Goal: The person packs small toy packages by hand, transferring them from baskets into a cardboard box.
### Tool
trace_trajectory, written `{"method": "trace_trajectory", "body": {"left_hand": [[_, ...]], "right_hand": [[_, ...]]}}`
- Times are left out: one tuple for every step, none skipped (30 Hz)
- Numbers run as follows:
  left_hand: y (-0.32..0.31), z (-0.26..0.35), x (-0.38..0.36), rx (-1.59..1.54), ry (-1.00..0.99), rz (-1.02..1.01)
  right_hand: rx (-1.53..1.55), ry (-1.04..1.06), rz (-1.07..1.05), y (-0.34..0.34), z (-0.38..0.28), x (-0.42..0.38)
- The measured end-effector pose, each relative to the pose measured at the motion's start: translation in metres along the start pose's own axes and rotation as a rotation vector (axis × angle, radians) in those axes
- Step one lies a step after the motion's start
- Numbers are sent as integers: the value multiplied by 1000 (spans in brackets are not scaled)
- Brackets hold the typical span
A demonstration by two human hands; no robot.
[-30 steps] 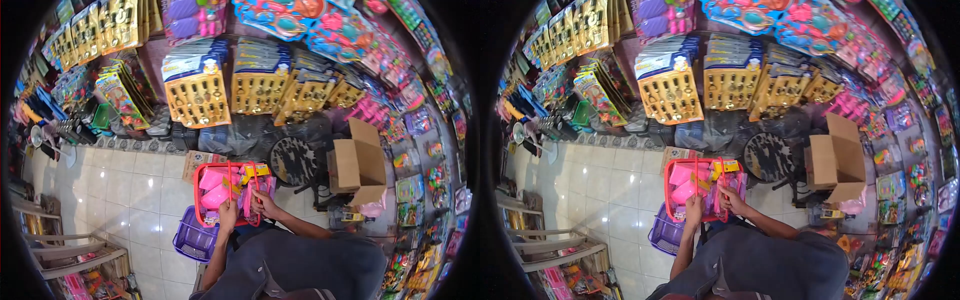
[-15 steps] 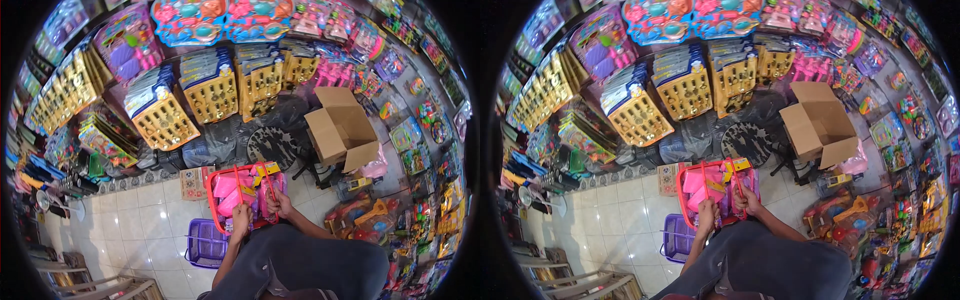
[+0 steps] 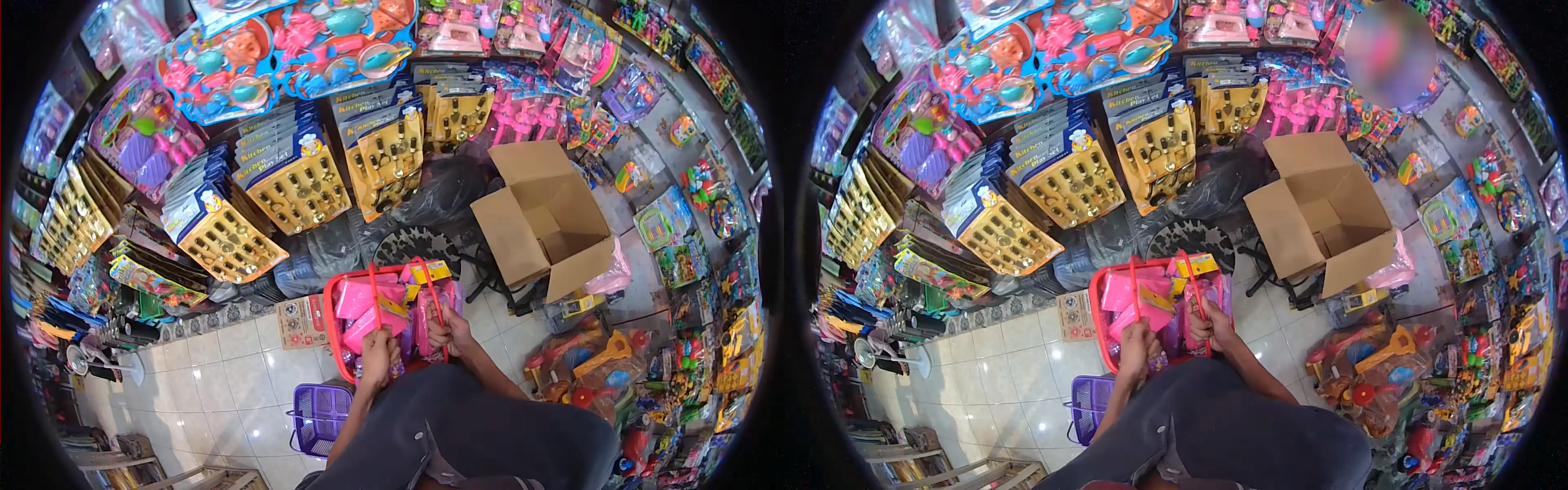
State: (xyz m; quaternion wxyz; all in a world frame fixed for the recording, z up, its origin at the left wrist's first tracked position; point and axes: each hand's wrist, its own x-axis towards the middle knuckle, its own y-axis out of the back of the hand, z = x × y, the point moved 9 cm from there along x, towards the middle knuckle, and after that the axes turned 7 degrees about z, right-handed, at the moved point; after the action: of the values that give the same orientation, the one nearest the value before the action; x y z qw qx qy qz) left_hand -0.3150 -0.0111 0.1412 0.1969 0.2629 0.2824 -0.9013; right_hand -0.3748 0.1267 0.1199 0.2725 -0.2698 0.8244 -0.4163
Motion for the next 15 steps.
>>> {"method": "trace_trajectory", "body": {"left_hand": [[-7, 6, 4, -12, -7, -1], [-13, 14, 9, -26, -14, -2], [-19, 23, 16, -40, -25, -4], [-28, 33, 23, -30, -69, -17], [-37, 38, 29, -34, -73, -6], [-47, 45, 35, -37, -79, 3], [-57, 50, 41, -40, -84, 12], [-65, 52, 49, -40, -83, 27], [-71, 52, 57, -26, -90, 32], [-77, 53, 66, -12, -98, 36], [-82, 53, 76, 1, -106, 40], [-85, 55, 83, 9, -125, 59], [-88, 56, 90, 16, -143, 79], [-90, 57, 97, 21, -160, 102], [-92, 57, 103, 27, -171, 110]], "right_hand": [[11, -1, -17, -2, -11, 3], [21, -4, -34, -4, -24, 10], [29, -5, -54, -5, -36, 16], [30, -6, -30, 0, -46, 22], [31, -9, -44, -1, -58, 27], [30, -10, -61, -3, -71, 32], [30, -11, -76, -3, -83, 38], [29, -15, -81, -1, -93, 44], [26, -18, -86, 2, -104, 49], [23, -19, -91, 4, -115, 54], [-65, -10, -63, 8, -124, 60], [-152, -3, -35, 11, -133, 63], [-239, 2, -6, 15, -140, 67], [-282, 20, 38, 22, -148, 70], [-325, 36, 81, 28, -156, 74]]}}
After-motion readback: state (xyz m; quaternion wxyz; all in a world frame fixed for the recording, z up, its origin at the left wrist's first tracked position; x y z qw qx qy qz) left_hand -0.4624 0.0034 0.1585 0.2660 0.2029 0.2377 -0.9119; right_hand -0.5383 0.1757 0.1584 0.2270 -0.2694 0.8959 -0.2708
